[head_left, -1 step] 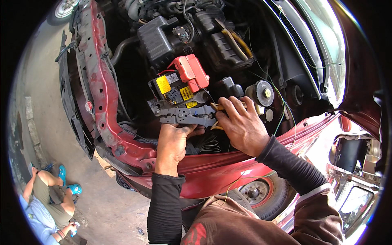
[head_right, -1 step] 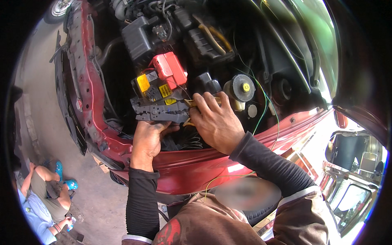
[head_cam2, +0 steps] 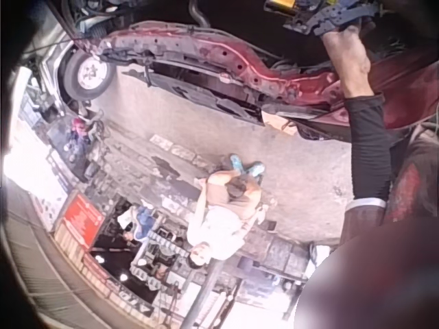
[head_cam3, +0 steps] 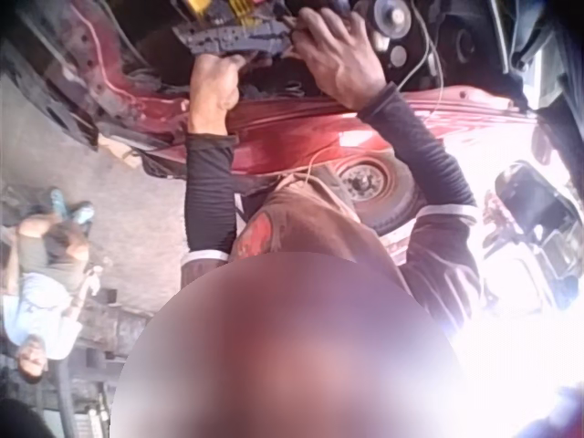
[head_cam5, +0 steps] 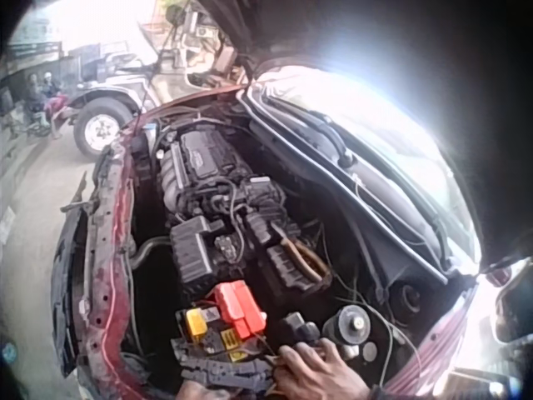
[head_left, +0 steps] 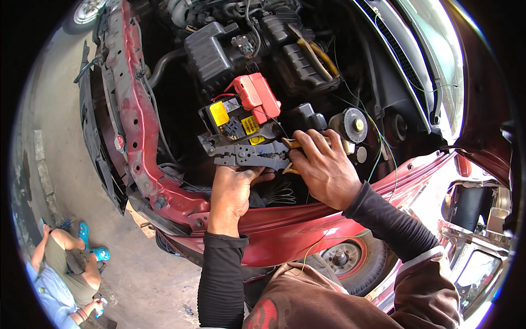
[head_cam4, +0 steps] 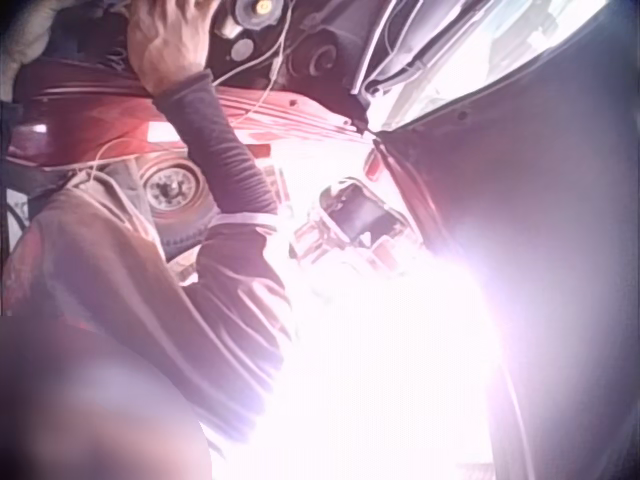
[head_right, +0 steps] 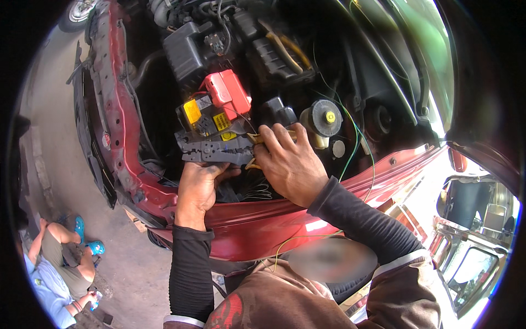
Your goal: The person works under the hood of a red car, using pliers to strip and crimp wires connected to the car battery terminals. They repeatedly cut, strip, and crimp wire ends, then attach connectors to the battery terminals and secure them.
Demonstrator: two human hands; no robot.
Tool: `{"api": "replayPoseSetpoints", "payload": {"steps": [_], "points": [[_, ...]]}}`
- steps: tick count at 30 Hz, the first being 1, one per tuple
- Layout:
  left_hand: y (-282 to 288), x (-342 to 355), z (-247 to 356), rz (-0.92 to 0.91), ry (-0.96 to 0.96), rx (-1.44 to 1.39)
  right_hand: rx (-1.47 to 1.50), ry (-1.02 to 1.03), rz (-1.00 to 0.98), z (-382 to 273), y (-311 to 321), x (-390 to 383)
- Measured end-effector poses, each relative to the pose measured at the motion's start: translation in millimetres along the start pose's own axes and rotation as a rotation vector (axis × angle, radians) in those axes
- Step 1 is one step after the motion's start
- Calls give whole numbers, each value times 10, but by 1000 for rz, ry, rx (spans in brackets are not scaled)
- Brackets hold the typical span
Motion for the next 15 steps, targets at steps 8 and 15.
{"api": "replayPoseSetpoints", "payload": {"steps": [8, 15], "points": [[20, 16, -5, 6, 19, -31, -44, 7, 11, -17, -18, 17], [37, 16, -18, 4, 17, 21, 63, 36, -70, 59, -5, 86]]}}
Point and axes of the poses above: each hand's wrist, its own x-axis towards the middle knuckle, its own y-axis out of the back of the hand, z = x × y, the point moved 1 cm from there along x, towards the middle knuckle, and after that the axes turned 5 degrees about x, right-handed, at the moved point
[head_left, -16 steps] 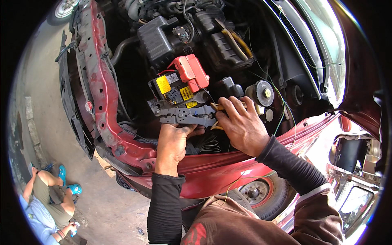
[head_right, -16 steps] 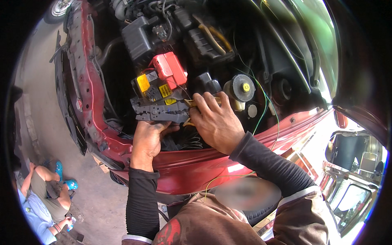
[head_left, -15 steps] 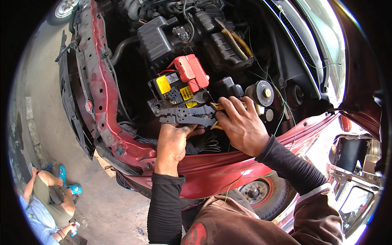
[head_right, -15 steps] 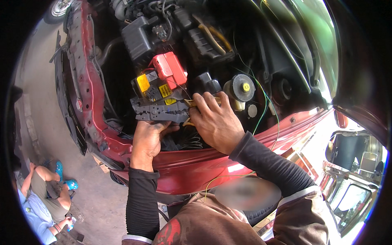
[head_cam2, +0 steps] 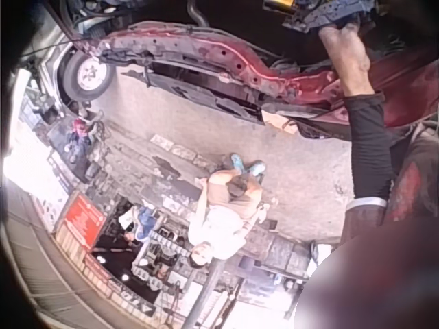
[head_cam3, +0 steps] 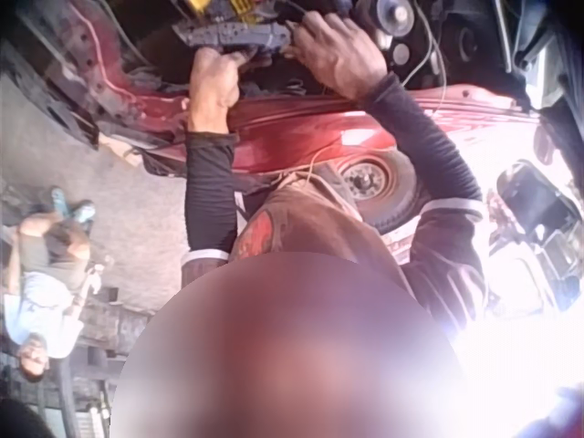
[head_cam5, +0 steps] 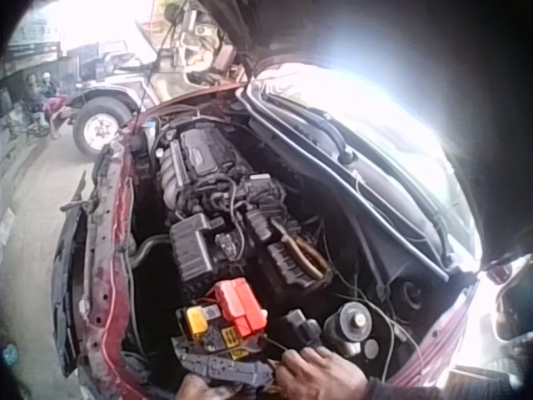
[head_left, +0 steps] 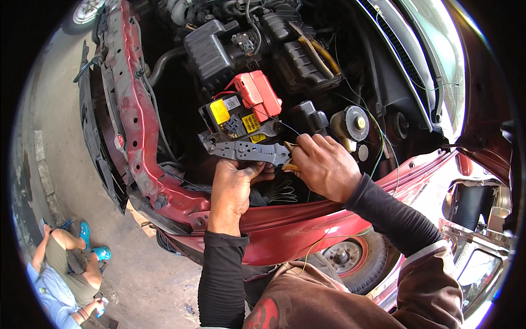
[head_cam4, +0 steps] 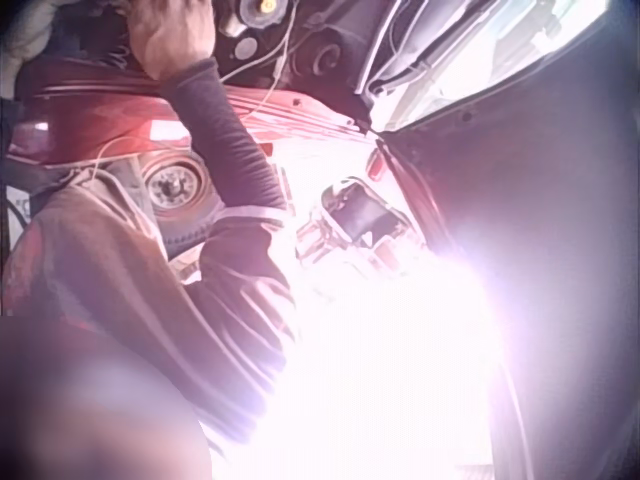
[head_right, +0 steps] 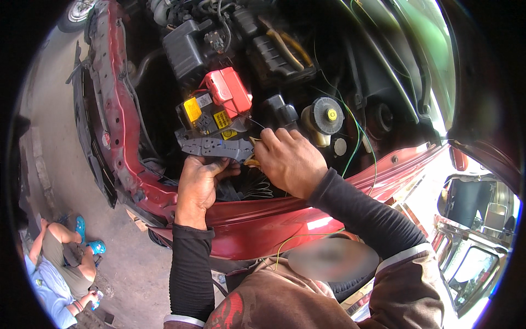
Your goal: The person works under the hood of a red car, using pliers to strip and crimp wires connected to the car battery terminals. They repeatedly cut, strip, and crimp wire ends, then attach connectors to the battery terminals and secure them.
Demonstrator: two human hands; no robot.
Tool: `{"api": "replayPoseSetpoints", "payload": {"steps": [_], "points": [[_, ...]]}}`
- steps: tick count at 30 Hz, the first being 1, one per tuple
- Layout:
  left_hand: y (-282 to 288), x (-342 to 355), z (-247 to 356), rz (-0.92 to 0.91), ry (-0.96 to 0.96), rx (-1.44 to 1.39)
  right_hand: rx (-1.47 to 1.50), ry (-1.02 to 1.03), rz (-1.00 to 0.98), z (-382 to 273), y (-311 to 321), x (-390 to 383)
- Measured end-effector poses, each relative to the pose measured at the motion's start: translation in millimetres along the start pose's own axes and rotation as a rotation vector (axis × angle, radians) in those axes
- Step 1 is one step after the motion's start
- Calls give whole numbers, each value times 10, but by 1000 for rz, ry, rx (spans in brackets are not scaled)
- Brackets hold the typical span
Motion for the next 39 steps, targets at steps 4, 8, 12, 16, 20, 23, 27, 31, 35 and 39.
{"api": "replayPoseSetpoints", "payload": {"steps": [4, 8, 12, 16, 20, 23, 27, 31, 35, 39], "points": [[8, -11, 21, 6, 6, 41, 363, -38, -112, 118, 86, 60], [-1, -8, 37, 0, 32, 46, 534, -61, -220, 195, 158, 108], [-15, -30, 39, 7, 5, 49, 609, -120, -316, 230, 241, 173], [-26, -14, 16, -28, -51, 125, 750, -313, -422, 351, 408, 210], [-9, 20, -2, -14, -51, 48, 787, -426, -103, 446, 603, 96], [-2, 36, -6, -13, -47, 34, 554, -477, 444, 579, 653, 92], [-14, 52, -2, 15, -35, 21, 157, -515, 552, 904, 472, 364], [-20, 41, 1, 5, -50, 29, 55, -556, 548, 1100, 171, 630], [-37, 24, 4, 16, -68, 83, 64, -515, 590, 1200, 90, 791], [-75, 21, 23, 83, -29, 94, 28, -489, 593, 1238, 169, 884]]}}
Point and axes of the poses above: each hand's wrist, its own x-axis towards the middle knuckle, its own y-axis out of the back of the hand, z = x × y, the point moved 1 cm from there along x, towards the middle knuckle, and after that the axes turned 5 degrees about x, right-handed, at the moved point
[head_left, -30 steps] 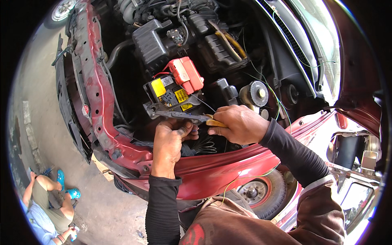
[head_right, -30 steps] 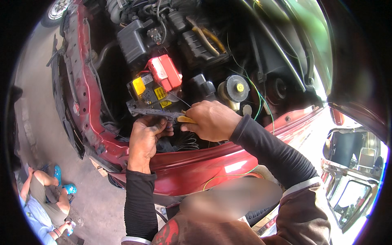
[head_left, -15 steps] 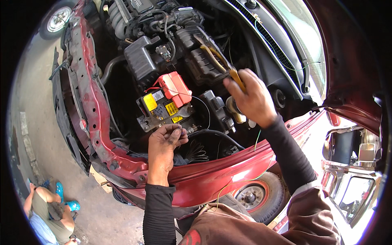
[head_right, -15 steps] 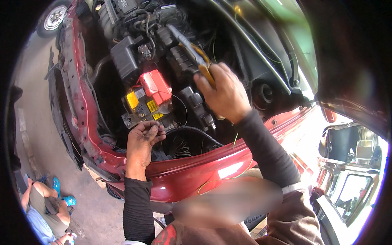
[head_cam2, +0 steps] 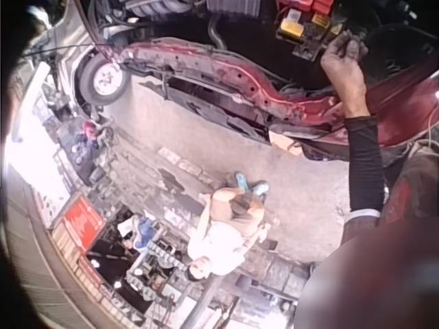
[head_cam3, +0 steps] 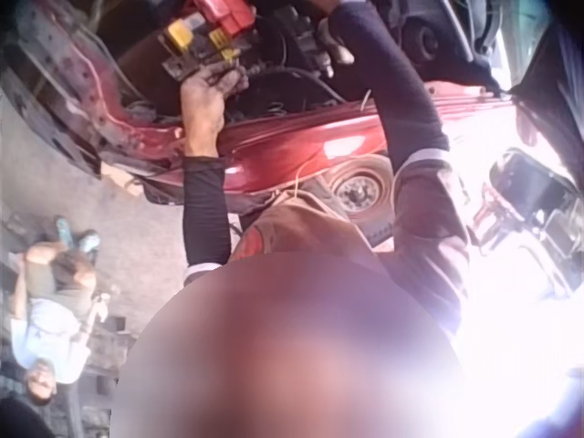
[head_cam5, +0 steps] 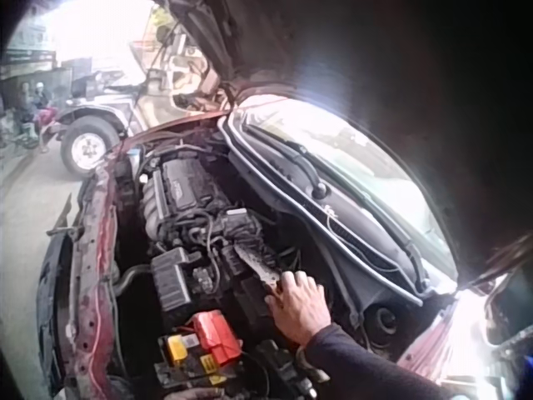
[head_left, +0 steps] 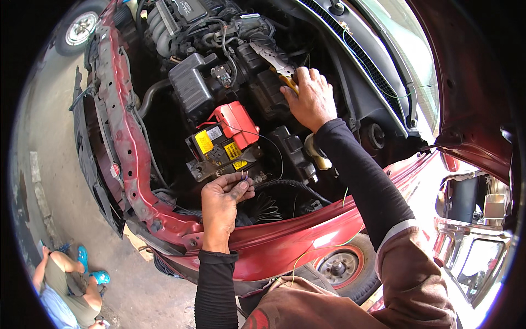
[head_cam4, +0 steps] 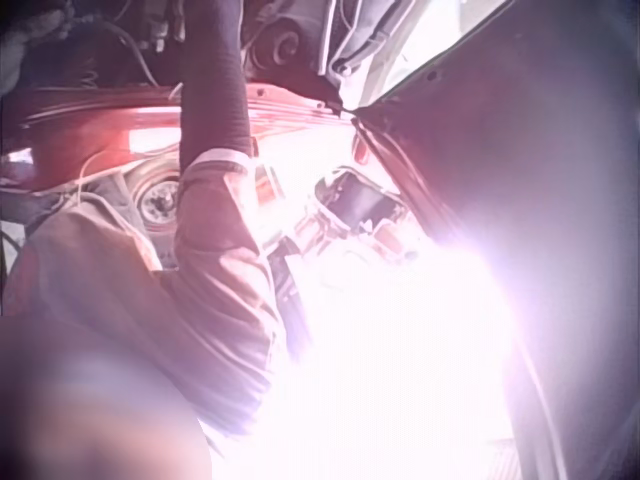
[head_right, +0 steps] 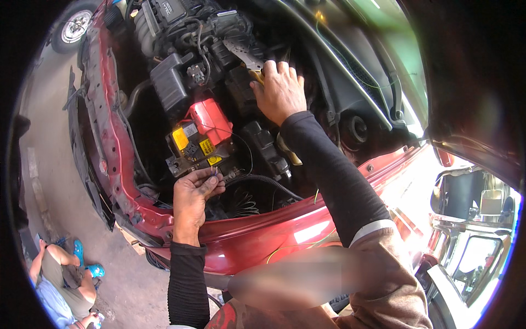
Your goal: The person works under the hood of a red car, using pliers to strip and crimp wires connected to the car battery terminals. They repeatedly cut, strip, and crimp wire ends, then attach connectors to the battery terminals and secure them.
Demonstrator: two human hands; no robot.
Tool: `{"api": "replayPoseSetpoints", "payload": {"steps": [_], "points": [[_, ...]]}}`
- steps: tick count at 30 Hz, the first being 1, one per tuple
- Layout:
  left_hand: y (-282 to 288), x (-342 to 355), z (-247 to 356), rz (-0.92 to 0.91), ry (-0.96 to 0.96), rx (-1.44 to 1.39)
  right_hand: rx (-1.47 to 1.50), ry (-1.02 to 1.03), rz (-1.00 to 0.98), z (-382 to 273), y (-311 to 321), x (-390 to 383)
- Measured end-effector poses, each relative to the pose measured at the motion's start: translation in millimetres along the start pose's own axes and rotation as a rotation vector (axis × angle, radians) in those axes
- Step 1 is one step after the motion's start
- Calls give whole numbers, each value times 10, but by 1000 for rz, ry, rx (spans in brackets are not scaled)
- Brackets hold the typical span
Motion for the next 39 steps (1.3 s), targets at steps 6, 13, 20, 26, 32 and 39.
{"api": "replayPoseSetpoints", "payload": {"steps": [6, 13, 20, 26, 32, 39], "points": [[-22, -11, 44, 15, 3, 14, -46, 19, -83, 44, 72, 16], [-8, -12, 40, -8, 5, 27, 118, -3, -66, 75, 189, 134], [38, -8, 43, -83, 45, -22, 525, 630, -362, -572, 532, -554], [54, -9, 54, -113, 83, 12, 411, 835, -541, -696, 189, -831], [61, -6, 33, -138, 117, -15, 470, 831, -561, -603, 118, -847], [13, -10, 24, -142, 28, 49, 653, 593, -680, -603, 111, -833]]}}
Point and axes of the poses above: each hand's wrist, its own x-axis towards the middle knuckle, its own y-axis out of the back of the hand, z = x × y, the point moved 1 cm from there along x, towards the middle knuckle, and after that the axes turned 5 degrees about x, right-handed, at the moved point
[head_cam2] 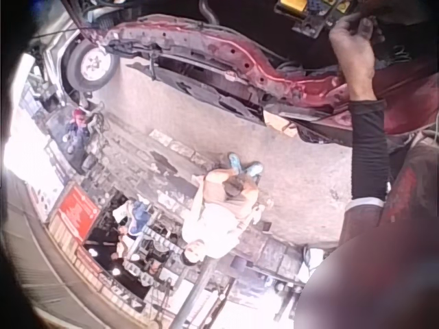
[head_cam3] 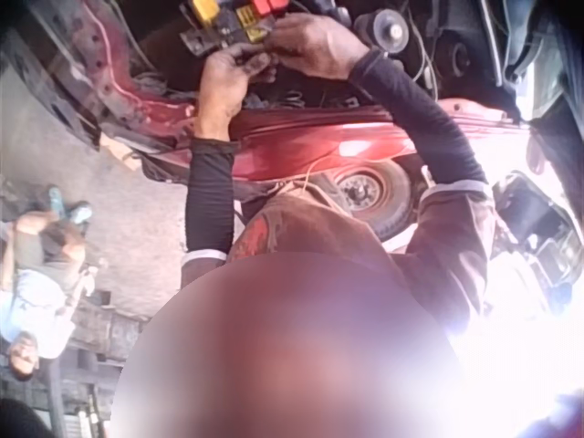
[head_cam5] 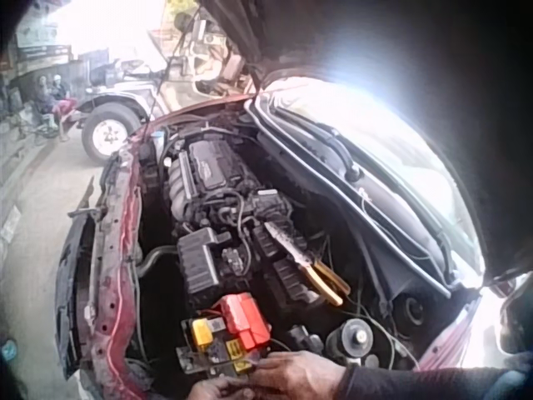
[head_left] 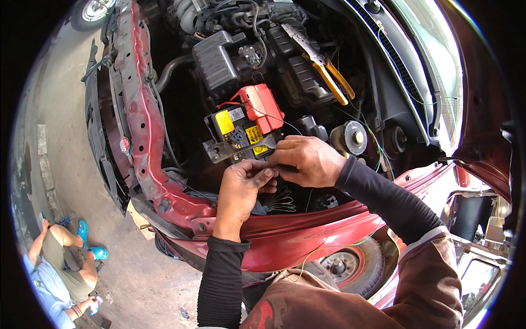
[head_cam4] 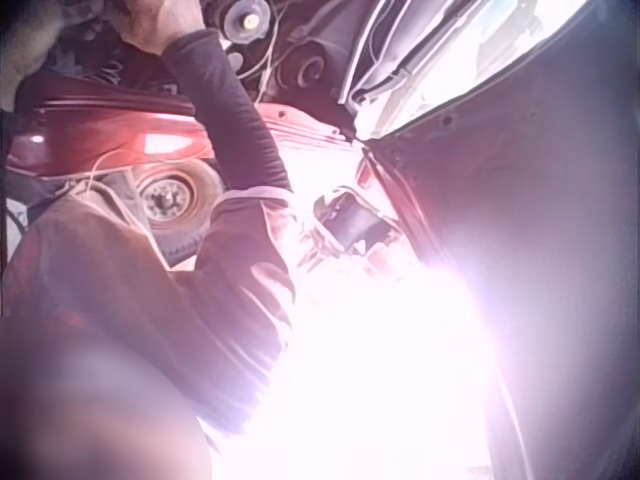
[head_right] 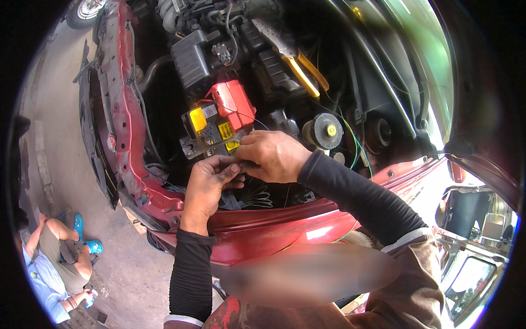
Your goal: The person works under the hood of a red car, using pliers to strip and crimp wires connected to the car battery terminals. They repeatedly cut, strip, and crimp wire ends, then attach connectors to the battery terminals and secure them.
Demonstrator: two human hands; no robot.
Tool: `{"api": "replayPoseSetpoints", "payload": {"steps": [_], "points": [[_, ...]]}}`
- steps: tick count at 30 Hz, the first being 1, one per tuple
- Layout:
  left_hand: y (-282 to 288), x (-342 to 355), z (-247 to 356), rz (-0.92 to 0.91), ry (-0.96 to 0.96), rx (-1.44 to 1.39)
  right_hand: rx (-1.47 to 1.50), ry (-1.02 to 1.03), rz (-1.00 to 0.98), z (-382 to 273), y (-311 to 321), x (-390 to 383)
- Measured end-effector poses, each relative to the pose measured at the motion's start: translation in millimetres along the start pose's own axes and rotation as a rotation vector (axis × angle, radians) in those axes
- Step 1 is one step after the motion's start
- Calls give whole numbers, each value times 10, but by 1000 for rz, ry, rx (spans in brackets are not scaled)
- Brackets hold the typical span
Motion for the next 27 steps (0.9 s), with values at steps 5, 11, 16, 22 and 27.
{"api": "replayPoseSetpoints", "payload": {"steps": [5, 11, 16, 22, 27], "points": [[-38, 0, 7, 17, -15, 70, 115, -304, -88, -14, 48, 18], [-68, -5, 13, -5, -47, 155, 152, -498, -208, -34, 141, 71], [-12, -5, 15, -24, 8, 33, 66, -243, -58, -80, 134, -46], [9, 5, 12, -59, 54, 15, -233, 127, -91, -36, 43, -147], [-6, 3, 30, -40, 20, 47, -142, 103, -40, 6, 8, -132]]}}
Point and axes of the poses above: each hand's wrist, its own x-axis towards the middle knuckle, its own y-axis out of the back of the hand, z = x × y, the point moved 1 cm from there along x, towards the middle knuckle, and after that the axes turned 5 degrees about x, right-handed, at the moved point
